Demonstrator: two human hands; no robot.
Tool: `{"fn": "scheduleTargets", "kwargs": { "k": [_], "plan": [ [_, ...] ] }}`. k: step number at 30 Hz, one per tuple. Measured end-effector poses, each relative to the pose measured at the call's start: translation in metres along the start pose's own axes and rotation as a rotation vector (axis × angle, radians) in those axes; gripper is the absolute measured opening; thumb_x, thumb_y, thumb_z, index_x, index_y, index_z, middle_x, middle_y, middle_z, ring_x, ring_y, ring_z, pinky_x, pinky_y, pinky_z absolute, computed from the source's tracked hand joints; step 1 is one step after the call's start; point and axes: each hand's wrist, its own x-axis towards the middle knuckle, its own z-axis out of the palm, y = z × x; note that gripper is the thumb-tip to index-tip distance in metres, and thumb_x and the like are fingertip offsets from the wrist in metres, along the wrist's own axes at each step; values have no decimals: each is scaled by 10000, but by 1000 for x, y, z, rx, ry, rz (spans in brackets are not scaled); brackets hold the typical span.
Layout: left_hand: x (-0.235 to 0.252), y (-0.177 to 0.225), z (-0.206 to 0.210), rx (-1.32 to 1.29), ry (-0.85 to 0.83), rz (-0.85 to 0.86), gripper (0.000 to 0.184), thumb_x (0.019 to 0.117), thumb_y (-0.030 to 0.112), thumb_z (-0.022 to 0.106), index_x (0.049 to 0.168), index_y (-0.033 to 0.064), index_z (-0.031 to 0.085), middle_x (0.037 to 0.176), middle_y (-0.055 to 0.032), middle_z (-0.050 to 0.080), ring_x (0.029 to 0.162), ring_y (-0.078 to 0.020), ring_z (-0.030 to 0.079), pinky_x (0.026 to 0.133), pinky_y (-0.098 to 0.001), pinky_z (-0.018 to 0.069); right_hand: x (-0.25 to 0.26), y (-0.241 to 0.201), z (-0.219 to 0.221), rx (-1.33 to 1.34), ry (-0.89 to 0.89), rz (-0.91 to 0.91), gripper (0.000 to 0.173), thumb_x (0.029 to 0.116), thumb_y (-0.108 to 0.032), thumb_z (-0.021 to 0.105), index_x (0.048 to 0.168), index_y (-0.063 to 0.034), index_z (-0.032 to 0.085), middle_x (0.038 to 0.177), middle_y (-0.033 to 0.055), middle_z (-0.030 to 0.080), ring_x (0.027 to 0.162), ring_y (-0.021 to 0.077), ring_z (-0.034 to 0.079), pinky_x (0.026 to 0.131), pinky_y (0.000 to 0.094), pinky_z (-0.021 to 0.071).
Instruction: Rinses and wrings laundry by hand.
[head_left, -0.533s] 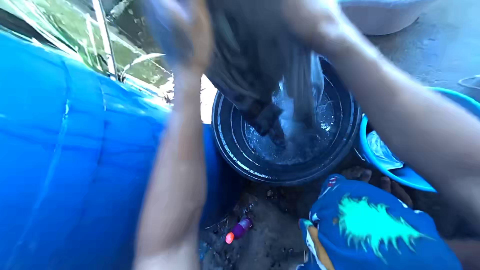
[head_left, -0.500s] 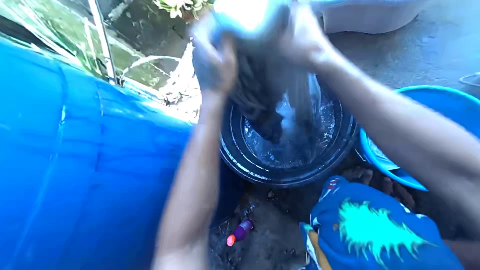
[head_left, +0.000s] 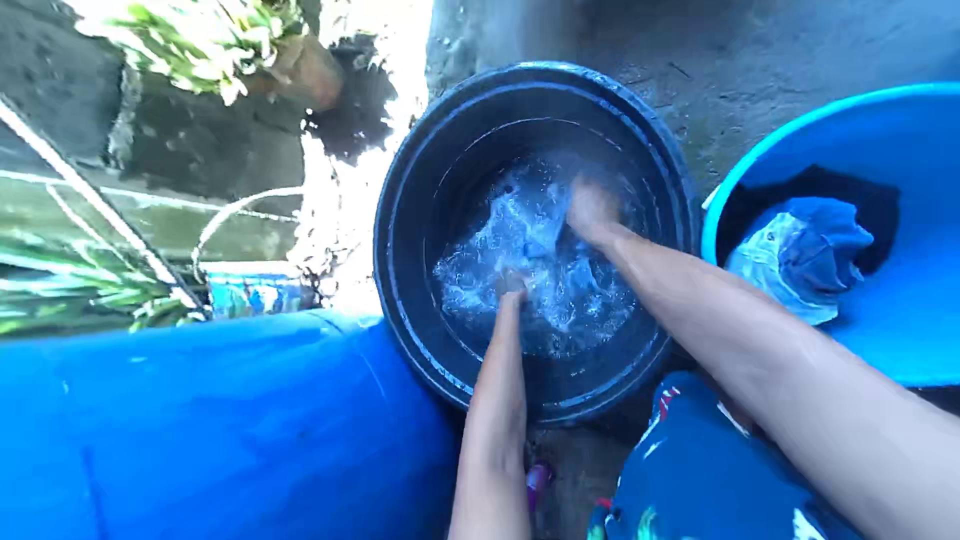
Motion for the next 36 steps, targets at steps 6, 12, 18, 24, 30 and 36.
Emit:
{"fn": "scheduleTargets", "kwargs": {
  "k": [6,12,18,24,30,36],
  "plan": [
    [-34,-9,1,200,-118,-87,642,958,372,654,1401,-73,520,1401,-309,556,1327,-439,536,1080,-617,441,-24,-20,-66,641,473,105,400,964,-132,595,1357,-81,538,1208,192,681,1096,350,689,901,558,563],
    [-81,-13,-68,-45,156,58,580,779,352,814,1229,13,675,1225,-233,678,1178,-390,640,997,-616,507,-94,-4,-132,145,65,-231,654,797,-151,769,1409,-72,554,1420,318,467,1268,480,525,951,627,515],
    [-199,-7,-216,70,428,165,427,788,288,837,1027,-40,701,1046,-294,694,1028,-484,664,878,-718,499,-180,-66,-195,-172,-90,-555,310,952,-321,701,1102,-52,731,1021,155,710,960,320,684,838,586,538],
    [-372,22,-319,340,821,330,382,827,94,762,1192,16,685,1181,-314,661,1142,-527,616,914,-737,467,-210,-125,-197,-87,-37,-756,892,774,-461,883,1467,-75,476,1315,229,624,1224,398,605,1014,652,468],
    [-400,28,-323,200,1022,477,438,781,31,743,1212,31,663,1162,-259,684,1107,-471,649,904,-697,496,-198,-93,-110,382,-73,-844,1073,657,-343,973,1529,-164,372,1278,173,661,1164,323,657,995,596,535],
    [-268,14,-227,396,643,317,220,925,82,659,1134,42,713,1141,-254,696,1089,-476,662,869,-686,523,-150,28,-50,-100,-257,-404,676,914,-591,663,1251,-5,657,1256,255,656,1214,409,618,1019,667,458]
  ]
}}
